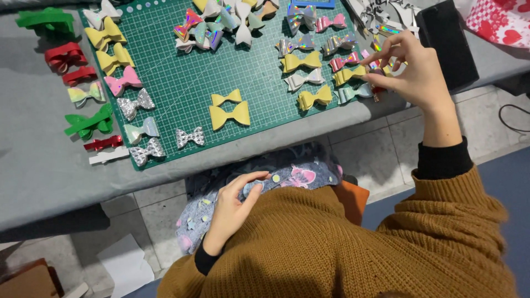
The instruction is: Organizing and arranging a collection of small decorative leather or vinyl bows on a cutting mat.
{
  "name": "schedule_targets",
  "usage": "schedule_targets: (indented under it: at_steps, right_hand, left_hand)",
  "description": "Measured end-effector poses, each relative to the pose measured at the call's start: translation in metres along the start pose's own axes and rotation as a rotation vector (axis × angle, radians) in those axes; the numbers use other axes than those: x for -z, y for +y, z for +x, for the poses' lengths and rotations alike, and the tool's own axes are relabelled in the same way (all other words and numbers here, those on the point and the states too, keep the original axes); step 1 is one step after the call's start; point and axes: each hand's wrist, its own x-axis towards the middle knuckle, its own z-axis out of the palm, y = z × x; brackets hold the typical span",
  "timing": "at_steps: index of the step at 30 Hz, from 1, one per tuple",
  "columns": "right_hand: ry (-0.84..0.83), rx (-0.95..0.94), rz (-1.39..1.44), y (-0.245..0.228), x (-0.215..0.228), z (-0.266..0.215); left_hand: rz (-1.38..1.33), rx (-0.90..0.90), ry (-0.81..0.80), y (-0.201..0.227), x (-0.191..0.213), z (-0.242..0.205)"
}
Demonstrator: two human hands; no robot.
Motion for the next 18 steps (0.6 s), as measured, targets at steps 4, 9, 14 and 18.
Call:
schedule_targets:
  at_steps: [4,9,14,18]
  right_hand:
    - [0.01,0.005,-0.066,-0.007,0.002,0.003]
    - [0.0,0.064,-0.037,-0.009,0.007,0.003]
    - [-0.007,0.097,0.017,-0.03,0.024,0.011]
    - [0.051,0.185,-0.081,-0.063,0.044,0.031]
  left_hand:
    - [-0.003,-0.016,-0.025,-0.002,-0.002,0.0]
    - [-0.006,-0.038,-0.006,-0.002,-0.002,-0.001]
    - [0.001,-0.044,-0.006,0.002,0.0,-0.001]
    - [-0.019,-0.067,-0.005,0.009,0.004,-0.002]
